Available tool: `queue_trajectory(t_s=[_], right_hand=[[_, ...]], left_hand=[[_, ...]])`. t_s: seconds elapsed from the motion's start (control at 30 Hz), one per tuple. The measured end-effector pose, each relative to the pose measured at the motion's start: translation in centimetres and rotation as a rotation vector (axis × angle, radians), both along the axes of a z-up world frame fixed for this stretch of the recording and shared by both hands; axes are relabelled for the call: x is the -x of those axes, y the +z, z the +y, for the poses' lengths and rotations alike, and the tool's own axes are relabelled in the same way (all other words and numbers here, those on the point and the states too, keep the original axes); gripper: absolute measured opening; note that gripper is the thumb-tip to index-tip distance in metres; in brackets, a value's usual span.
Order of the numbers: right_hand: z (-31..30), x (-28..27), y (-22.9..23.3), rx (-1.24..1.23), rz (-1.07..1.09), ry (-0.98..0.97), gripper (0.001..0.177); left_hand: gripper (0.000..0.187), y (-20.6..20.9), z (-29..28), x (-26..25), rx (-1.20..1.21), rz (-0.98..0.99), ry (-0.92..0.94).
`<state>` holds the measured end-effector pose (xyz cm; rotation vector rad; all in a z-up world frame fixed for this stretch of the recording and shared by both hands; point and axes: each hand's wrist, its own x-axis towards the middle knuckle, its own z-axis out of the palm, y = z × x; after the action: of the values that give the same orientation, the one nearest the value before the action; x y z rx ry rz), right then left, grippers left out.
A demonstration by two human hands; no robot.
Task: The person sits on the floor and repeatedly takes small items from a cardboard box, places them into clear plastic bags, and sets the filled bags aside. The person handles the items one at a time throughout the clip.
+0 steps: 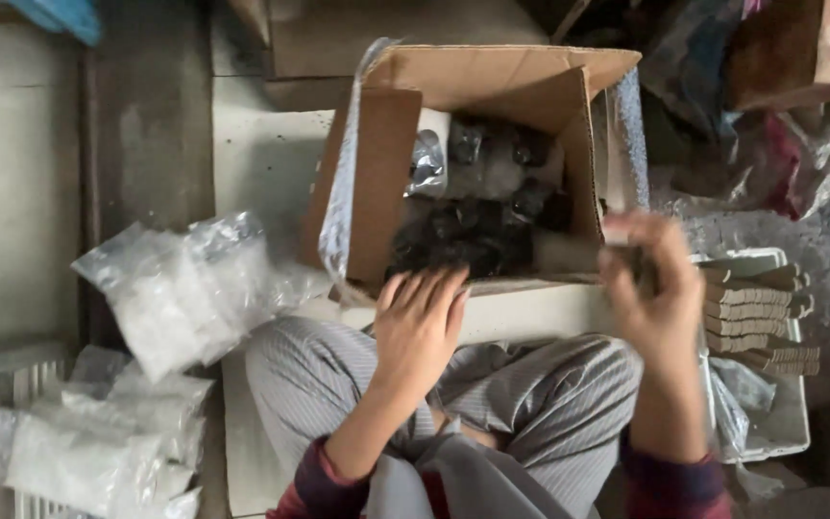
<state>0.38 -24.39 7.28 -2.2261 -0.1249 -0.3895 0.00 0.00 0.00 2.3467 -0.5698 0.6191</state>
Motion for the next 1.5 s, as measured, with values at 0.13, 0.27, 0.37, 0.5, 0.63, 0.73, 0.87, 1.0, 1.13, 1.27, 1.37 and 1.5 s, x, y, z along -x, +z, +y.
queue_trajectory(t_s=[0.13,0.27,0.37,0.5,0.63,0.73,0.87,1.0,1.13,1.27,1.37,1.5], right_hand=[[0.3,-7.3,3.0,0.229,-0.012,0.103,0.022],[5.3,-14.4,-2.4,0.757,0.42,0.475,0.031],[9.9,-16.8,-9.5,1.037,0.885,0.707,0.026],[13.8,-16.3,-19.8,0.956,0.818,0.962,0.067],[16.2,-16.6,-17.3,0.266,1.345,0.468,0.034],[16.7,-15.8,-17.9,0.182,1.312,0.404,0.029],[17.2,-14.9,-18.5,0.028,1.216,0.258,0.027],[17.7,-14.6,-19.1,-0.015,1.176,0.227,0.028],[17.6,-14.9,-20.8,0.042,1.223,0.215,0.016],[17.1,-13.7,-24.6,-0.232,1.019,0.226,0.011],[16.6,-14.2,-22.2,-0.114,0.948,0.283,0.021],[14.1,-14.6,-16.0,0.089,1.021,0.27,0.018]], left_hand=[[0.009,0.9,0.4,2.2,-0.086,0.224,-0.017],[0.01,2.4,0.5,3.0,0.027,0.239,-0.064],[0.018,3.1,0.6,2.7,0.056,0.273,-0.087],[0.025,2.8,0.7,2.7,0.04,0.292,-0.067],[0.022,2.8,0.6,2.1,-0.001,0.266,-0.059],[0.015,2.8,0.7,1.7,-0.004,0.244,-0.063],[0.02,2.8,0.6,1.6,0.021,0.273,-0.063],[0.018,3.3,0.7,1.4,0.018,0.293,-0.075],[0.021,2.7,0.4,1.7,0.051,0.279,-0.047],[0.023,2.3,0.5,1.9,0.066,0.308,-0.054],[0.025,2.3,0.5,2.1,0.075,0.294,-0.042],[0.014,2.3,0.6,2.1,0.085,0.274,-0.049]])
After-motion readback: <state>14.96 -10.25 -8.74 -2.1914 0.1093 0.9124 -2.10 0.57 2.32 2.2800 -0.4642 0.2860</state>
